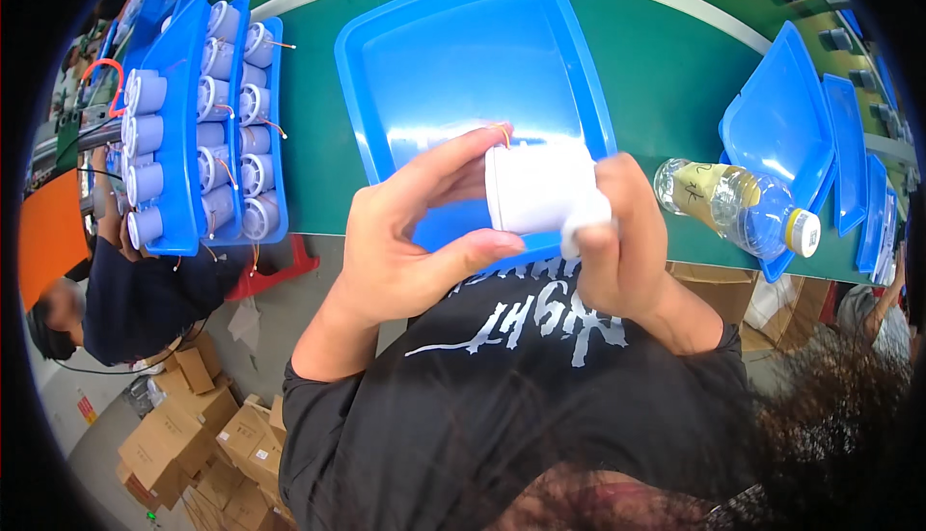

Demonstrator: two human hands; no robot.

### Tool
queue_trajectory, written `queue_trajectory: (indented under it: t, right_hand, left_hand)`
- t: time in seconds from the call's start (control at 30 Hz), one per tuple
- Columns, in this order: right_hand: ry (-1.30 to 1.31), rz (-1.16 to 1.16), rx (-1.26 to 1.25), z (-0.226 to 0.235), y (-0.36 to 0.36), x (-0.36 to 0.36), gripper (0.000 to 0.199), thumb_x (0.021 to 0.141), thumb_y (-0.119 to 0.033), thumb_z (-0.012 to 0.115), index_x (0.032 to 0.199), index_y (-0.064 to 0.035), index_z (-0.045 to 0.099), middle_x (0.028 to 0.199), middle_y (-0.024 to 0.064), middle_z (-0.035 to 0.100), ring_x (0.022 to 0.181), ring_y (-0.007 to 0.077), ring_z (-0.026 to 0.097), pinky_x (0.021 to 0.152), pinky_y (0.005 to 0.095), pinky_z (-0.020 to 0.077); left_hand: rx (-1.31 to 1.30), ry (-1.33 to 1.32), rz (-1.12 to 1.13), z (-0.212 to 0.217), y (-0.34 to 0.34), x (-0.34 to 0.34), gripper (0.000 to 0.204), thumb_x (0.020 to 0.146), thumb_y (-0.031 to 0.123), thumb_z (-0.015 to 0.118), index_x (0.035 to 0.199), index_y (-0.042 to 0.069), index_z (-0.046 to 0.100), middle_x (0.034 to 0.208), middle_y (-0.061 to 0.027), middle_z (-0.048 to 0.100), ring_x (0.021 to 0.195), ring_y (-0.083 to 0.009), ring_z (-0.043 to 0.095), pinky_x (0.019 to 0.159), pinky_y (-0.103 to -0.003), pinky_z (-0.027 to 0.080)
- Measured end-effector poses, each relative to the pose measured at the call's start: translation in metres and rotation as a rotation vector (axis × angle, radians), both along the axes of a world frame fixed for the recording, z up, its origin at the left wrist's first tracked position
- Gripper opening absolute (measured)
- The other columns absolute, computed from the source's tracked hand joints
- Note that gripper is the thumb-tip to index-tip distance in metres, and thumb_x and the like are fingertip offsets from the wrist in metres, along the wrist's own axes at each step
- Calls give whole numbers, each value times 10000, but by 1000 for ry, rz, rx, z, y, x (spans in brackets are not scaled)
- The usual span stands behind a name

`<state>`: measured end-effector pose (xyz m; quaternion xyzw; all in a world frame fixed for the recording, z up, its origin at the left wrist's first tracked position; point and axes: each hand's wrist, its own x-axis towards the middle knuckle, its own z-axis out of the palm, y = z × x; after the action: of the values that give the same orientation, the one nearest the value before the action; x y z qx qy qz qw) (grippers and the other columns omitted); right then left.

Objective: Cleaning white cylindrical electronic components with a cloth and cleaning solution at an assembly line.

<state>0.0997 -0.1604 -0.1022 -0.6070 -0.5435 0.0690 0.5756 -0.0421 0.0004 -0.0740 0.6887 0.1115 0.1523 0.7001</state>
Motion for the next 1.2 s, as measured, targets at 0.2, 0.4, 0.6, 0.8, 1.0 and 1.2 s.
queue_trajectory:
  t: [0.2,0.4,0.6,0.8,1.0,1.2]
  right_hand:
    - [85,-20,-3,-3,3,5,202,974,-189,563,954,11,556,902,130,590,764,247,549,680,335,450]
    - [-126,-41,45,-7,2,8,185,939,-175,601,964,2,557,896,129,589,745,261,539,666,346,436]
    - [282,-81,-58,-2,9,-3,229,985,-237,556,972,-9,561,864,73,599,710,146,520,631,282,421]
    - [1411,89,-257,5,24,18,399,1013,-361,485,1136,-4,613,970,45,641,871,108,598,738,243,470]
    - [860,94,-39,15,16,27,530,991,-463,455,1223,11,494,1071,117,598,926,180,591,793,321,467]
    - [-527,46,-38,22,30,13,414,780,-156,672,1183,-60,651,1155,74,659,1073,264,626,899,360,466]
  left_hand:
    - [120,-12,72,-2,-7,4,694,779,73,801,1366,-40,449,1307,-220,559,1171,-293,594,963,-382,509]
    - [-406,83,45,6,-4,8,612,817,42,761,1344,-35,458,1321,-190,551,1174,-278,588,954,-387,514]
    - [220,-23,135,-1,-10,8,563,757,-40,762,1271,-30,530,1250,-199,609,1165,-312,606,937,-376,525]
    - [919,-212,82,-5,13,3,505,706,-71,763,1176,-24,585,1200,-233,629,1129,-355,627,909,-382,534]
    - [526,-345,207,-21,7,-7,690,753,-80,736,1346,-45,383,1245,-285,576,1146,-388,605,931,-432,530]
    - [497,-305,223,-7,1,-10,689,748,-93,718,1343,-60,373,1233,-275,586,1155,-373,602,980,-438,496]
